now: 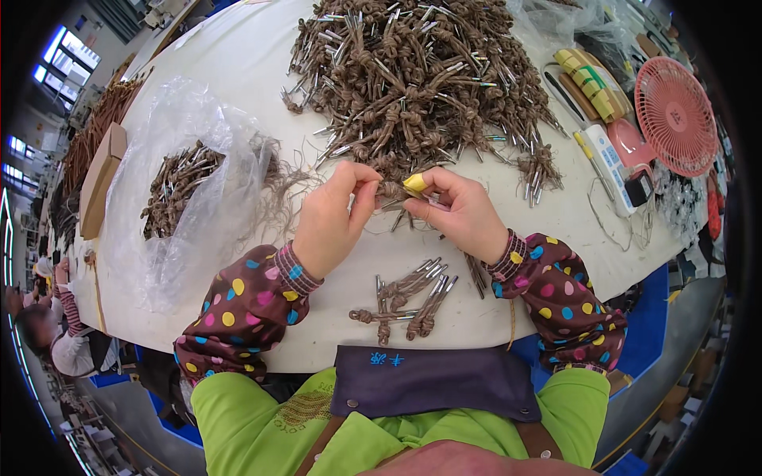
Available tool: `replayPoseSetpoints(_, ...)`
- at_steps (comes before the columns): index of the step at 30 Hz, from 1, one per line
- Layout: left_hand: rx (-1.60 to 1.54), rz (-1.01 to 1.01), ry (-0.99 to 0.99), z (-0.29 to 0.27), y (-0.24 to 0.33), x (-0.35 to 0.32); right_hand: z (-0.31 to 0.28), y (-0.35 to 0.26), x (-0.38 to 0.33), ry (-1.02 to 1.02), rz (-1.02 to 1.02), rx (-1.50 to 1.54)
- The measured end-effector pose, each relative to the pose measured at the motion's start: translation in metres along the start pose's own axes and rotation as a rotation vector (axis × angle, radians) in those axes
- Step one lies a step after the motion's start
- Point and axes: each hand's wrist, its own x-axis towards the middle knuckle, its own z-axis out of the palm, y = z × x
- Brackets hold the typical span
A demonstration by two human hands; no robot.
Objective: The person trims loose threads from knotted cord pieces using thread snips and stacks the trimmed cords on the table.
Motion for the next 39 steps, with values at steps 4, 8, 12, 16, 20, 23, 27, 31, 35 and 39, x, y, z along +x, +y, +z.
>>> replayPoseSetpoints(4, 0.085, 0.079, -0.004, -0.005, -0.001, 0.001, -0.01, -0.03, -0.001, 0.147, -0.164, -0.38)
replayPoseSetpoints(8, 0.123, 0.096, -0.044, -0.006, 0.001, 0.003, -0.011, -0.021, 0.0, 0.166, -0.354, -0.52)
replayPoseSetpoints(12, -0.002, -0.012, -0.145, -0.006, 0.004, 0.002, -0.007, -0.019, 0.002, 0.011, -0.278, -0.28)
replayPoseSetpoints(16, -0.13, -0.158, -0.159, -0.01, 0.006, 0.003, 0.0, -0.018, -0.001, 0.041, -0.172, -0.321)
replayPoseSetpoints(20, -0.164, -0.191, -0.15, -0.008, 0.014, 0.003, 0.009, -0.016, -0.003, 0.113, -0.178, -0.328)
replayPoseSetpoints(23, -0.215, -0.229, -0.158, -0.009, 0.015, 0.003, 0.013, -0.013, -0.004, 0.203, -0.287, -0.369)
replayPoseSetpoints(27, -0.243, -0.244, -0.147, -0.008, 0.014, 0.002, 0.01, -0.01, -0.003, 0.173, -0.381, -0.464)
replayPoseSetpoints(31, -0.217, -0.246, -0.156, -0.011, 0.01, 0.001, -0.002, -0.027, -0.001, 0.19, -0.371, -0.492)
replayPoseSetpoints(35, -0.196, -0.213, -0.148, -0.009, 0.009, 0.003, -0.012, -0.027, 0.001, 0.174, -0.394, -0.614)
replayPoseSetpoints(39, -0.166, -0.204, -0.158, -0.009, 0.01, 0.003, -0.01, -0.027, 0.002, 0.19, -0.5, -0.734)
